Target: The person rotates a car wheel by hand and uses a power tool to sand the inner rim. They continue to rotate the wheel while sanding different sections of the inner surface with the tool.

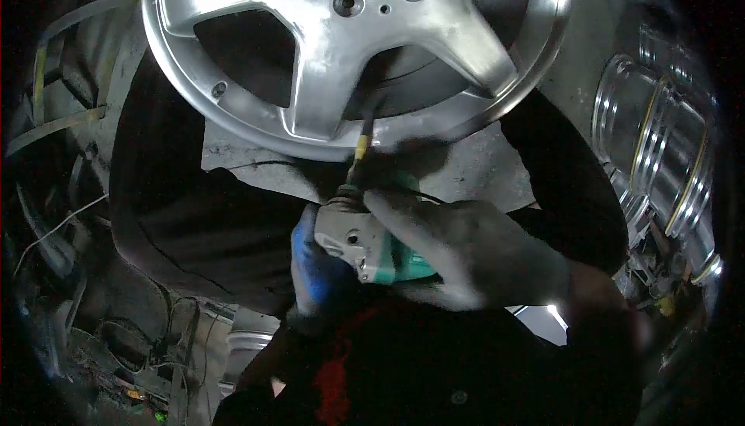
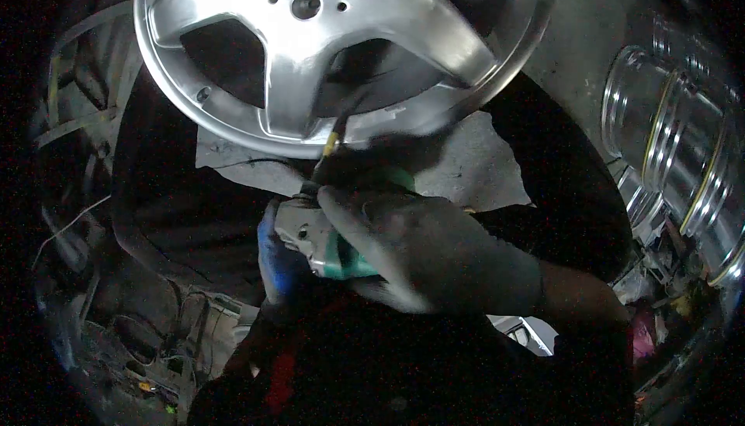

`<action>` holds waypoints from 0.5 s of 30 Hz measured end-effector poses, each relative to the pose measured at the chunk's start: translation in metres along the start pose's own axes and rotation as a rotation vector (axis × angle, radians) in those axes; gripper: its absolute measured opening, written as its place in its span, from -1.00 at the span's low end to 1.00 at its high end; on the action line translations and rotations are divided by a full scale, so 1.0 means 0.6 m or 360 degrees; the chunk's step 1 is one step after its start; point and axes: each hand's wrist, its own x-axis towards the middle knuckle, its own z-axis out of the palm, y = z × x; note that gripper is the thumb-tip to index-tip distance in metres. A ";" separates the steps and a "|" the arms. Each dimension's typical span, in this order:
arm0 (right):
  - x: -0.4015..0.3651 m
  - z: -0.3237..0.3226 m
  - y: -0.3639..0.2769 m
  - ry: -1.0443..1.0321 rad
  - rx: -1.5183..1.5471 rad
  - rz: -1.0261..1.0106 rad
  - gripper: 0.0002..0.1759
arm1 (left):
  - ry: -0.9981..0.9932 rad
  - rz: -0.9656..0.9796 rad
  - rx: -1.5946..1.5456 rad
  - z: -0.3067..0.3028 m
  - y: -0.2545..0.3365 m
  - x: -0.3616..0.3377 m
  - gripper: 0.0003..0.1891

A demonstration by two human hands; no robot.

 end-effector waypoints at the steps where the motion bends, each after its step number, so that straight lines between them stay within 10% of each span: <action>1: 0.005 0.002 0.001 -0.0001 -0.0007 -0.0082 0.06 | 0.0114 -0.0204 -0.0763 -0.002 0.007 0.000 -0.59; 2: 0.009 0.002 0.001 -0.0004 -0.0001 -0.0080 0.06 | 0.0228 -0.0407 -0.1528 -0.002 0.014 -0.001 -0.60; 3: 0.011 0.001 -0.001 -0.0022 0.0022 -0.0072 0.06 | 0.0367 -0.0400 -0.0756 0.000 0.022 -0.004 -0.49; 7: -0.001 -0.009 0.004 0.0013 0.0028 -0.0017 0.06 | 0.0213 -0.0505 -0.1176 0.003 0.004 0.008 -0.48; 9: -0.010 -0.025 -0.001 -0.0103 0.0051 0.0112 0.05 | 0.0081 0.0039 0.0294 0.018 0.014 0.020 -0.46; 15: 0.013 -0.010 -0.003 -0.0114 0.0177 0.0084 0.02 | 0.0300 -0.0553 -0.0712 0.000 0.039 0.007 -0.45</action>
